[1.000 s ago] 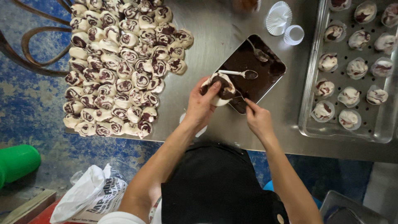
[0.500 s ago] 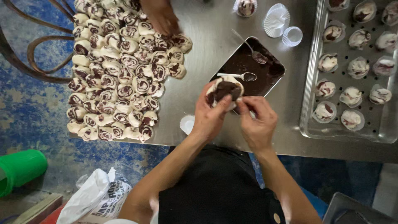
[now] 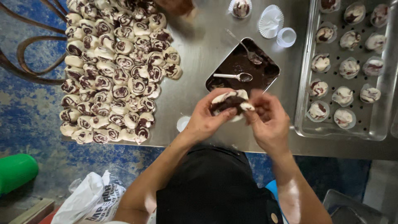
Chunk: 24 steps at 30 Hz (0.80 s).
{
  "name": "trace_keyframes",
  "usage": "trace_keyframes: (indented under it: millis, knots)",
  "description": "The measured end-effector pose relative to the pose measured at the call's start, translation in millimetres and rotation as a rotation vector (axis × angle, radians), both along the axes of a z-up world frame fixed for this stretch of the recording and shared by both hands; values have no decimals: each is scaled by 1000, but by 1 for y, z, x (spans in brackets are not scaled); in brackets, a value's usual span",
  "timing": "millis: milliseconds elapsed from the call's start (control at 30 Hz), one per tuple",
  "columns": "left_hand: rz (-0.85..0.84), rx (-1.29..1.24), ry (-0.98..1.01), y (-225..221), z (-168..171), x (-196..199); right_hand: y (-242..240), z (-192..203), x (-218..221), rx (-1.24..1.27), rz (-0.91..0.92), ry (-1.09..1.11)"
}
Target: The person prepares chocolate pastries by hand, adding chocolate filling to pieces of dough, rolling them, and placing them into individual paper liners on a metal tray.
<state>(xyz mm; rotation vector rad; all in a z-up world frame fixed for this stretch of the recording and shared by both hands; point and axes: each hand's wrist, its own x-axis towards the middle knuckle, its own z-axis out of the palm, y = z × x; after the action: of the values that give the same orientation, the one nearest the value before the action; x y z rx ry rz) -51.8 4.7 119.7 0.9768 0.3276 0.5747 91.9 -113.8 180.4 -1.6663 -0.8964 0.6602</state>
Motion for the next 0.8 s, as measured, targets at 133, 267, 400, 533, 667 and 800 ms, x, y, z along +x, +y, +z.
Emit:
trace_keyframes:
  millis: [133,267,400,533,667,800]
  knots:
    - [-29,21,-18,-4,13,-2,3,7,14,-11,144,205]
    - [37,45,6,-9,23,-4,-1,19,7,-7,175,-291]
    - [-53,-52,2,-8,23,-8,3,28,-4,188,248,-692]
    - [-119,39,-49,3,22,-15,2,33,-3,-71,151,95]
    - [-191,-15,93,1,34,-19,3,24,1,-73,245,-433]
    - [-161,145,180,0,40,-18,-3,18,-3,47,351,-805]
